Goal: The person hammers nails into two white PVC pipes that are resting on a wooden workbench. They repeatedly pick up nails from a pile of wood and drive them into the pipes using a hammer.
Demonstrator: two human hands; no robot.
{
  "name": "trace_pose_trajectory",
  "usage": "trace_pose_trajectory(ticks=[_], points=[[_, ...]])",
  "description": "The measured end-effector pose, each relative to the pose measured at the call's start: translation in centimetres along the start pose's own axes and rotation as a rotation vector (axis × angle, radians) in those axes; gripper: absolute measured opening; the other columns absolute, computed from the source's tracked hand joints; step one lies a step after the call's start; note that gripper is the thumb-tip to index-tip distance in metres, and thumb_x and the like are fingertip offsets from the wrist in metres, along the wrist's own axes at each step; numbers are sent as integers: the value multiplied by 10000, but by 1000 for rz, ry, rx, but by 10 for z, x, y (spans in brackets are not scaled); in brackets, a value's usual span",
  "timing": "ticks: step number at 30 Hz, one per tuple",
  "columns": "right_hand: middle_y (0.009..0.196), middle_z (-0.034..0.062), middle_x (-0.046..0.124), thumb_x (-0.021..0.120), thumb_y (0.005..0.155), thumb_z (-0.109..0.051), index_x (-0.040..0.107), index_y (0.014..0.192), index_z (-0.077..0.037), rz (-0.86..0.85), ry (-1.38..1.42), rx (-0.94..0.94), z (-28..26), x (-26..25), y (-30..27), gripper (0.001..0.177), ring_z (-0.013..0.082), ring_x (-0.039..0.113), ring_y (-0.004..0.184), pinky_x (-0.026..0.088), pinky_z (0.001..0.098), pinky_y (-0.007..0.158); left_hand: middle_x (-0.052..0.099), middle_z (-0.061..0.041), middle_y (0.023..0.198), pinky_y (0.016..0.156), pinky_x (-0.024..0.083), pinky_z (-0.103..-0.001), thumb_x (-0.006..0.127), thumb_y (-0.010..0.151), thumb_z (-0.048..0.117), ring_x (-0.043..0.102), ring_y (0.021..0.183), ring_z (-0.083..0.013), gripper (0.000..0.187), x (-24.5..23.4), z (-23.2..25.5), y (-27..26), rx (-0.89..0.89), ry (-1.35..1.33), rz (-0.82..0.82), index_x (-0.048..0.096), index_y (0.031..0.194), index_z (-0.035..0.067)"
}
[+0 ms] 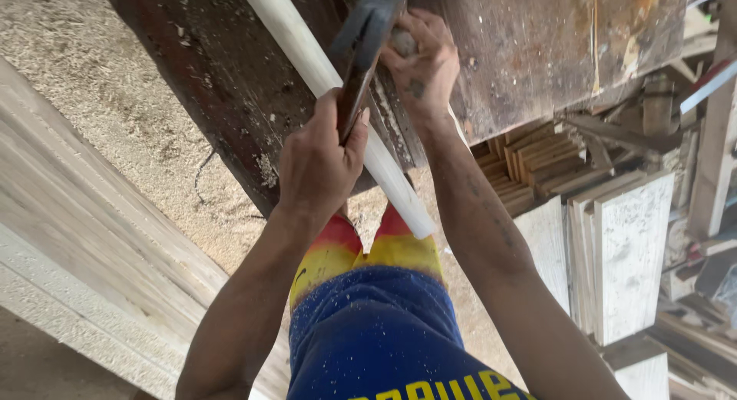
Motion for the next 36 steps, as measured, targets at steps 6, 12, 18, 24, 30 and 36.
trace_pose_trajectory(ticks=[6, 12, 18, 24, 30, 36], points=[[888, 97, 747, 887, 897, -373, 704, 998, -24, -224, 39, 349, 48, 34, -15, 407, 203, 760, 737, 614, 354, 630, 642, -26, 671, 483, 547, -303, 614, 1080, 221, 662, 537, -148, 409, -6, 20, -8, 156, 17, 132, 496, 1320, -87], [999, 132, 733, 889, 924, -315, 697, 1122, -5, -124, 201, 221, 30, 18, -8, 414, 206, 777, 839, 663, 300, 689, 662, -64, 660, 391, 500, -334, 617, 1096, 228, 646, 470, -178, 232, 21, -15, 8, -149, 60, -136, 585, 1151, 5], [1029, 103, 759, 857, 866, -135, 754, 1111, -38, -76, 224, 304, 17, 2, -1, 283, 237, 778, 920, 649, 357, 826, 705, -101, 776, 503, 582, -329, 636, 1072, 199, 723, 645, -215, 232, 19, -15, 6, 13, 193, 37, 566, 1144, -9], [1054, 87, 774, 882, 875, -223, 742, 1100, -55, -98, 189, 238, 28, 20, -3, 314, 202, 785, 907, 668, 336, 809, 707, -68, 765, 603, 635, -304, 663, 1088, 201, 747, 657, -166, 234, 4, -20, -9, -47, 7, 154, 569, 1179, 7], [924, 132, 760, 921, 826, -348, 749, 1045, -6, -162, 62, 391, 40, 26, -11, 441, 198, 763, 757, 636, 357, 656, 721, -83, 835, 600, 623, -309, 662, 1074, 222, 740, 691, -178, 338, 8, -9, -16, 115, 81, 91, 559, 1297, -10], [1022, 142, 757, 901, 877, -297, 703, 1119, 8, -142, 107, 354, 41, 28, -17, 437, 217, 790, 853, 656, 358, 747, 755, -139, 1000, 719, 651, -339, 612, 1116, 201, 775, 848, -226, 359, -10, -39, 4, 108, 271, 5, 561, 1387, -28]])
Point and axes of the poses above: each hand's wrist, its own y-axis towards the middle knuckle, its own x-axis out of the palm, z = x × y, the point moved 8 cm from there along y, towards the middle knuckle
